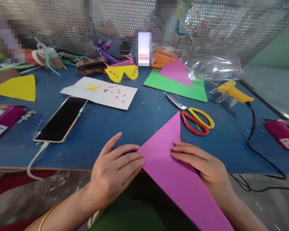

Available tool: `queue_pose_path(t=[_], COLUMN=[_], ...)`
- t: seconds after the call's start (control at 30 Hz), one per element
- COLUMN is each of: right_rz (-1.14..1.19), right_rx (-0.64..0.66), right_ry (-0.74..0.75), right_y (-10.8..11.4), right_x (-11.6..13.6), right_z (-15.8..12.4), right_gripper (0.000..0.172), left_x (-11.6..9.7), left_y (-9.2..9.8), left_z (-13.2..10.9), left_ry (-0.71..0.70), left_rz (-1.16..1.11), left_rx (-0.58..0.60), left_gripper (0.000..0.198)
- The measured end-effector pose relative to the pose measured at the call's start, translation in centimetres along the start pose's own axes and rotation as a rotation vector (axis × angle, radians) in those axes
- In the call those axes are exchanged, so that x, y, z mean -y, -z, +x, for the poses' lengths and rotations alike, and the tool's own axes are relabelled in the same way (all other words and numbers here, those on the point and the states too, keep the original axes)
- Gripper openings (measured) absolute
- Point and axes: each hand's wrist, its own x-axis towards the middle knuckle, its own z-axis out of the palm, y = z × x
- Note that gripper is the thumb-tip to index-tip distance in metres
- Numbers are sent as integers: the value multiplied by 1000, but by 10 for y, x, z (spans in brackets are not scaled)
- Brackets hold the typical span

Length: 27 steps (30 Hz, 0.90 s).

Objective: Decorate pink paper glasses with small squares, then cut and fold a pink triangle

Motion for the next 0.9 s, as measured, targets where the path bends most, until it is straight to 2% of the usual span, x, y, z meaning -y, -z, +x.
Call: queue_pose_path(t=[0.13,0.2,0.33,0.47,0.57,0.67,0.8,0.9], right_rz=[17,60,84,164,180,201,223,168], right_rx=[19,-12,-120,-116,-116,-98,10,-8], right_ry=[15,-88,-389,-475,-469,-429,-218,-159], right_y=[-1,-1,1,3,3,3,6,6], right_x=[3,6,16,21,20,14,3,2], right_z=[6,12,28,39,39,33,18,11], right_gripper=[32,28,13,14,13,8,15,19], left_x=[-3,-2,3,6,6,5,3,2], left_y=[-2,-1,2,3,4,5,7,7], left_z=[4,7,12,13,14,12,6,2], left_ry=[95,154,371,484,464,381,219,140], left_rz=[-38,-49,-138,-201,-210,-192,-31,24], left_rx=[-24,-13,27,47,29,-13,-30,-18], left_gripper=[16,9,6,9,8,5,10,14])
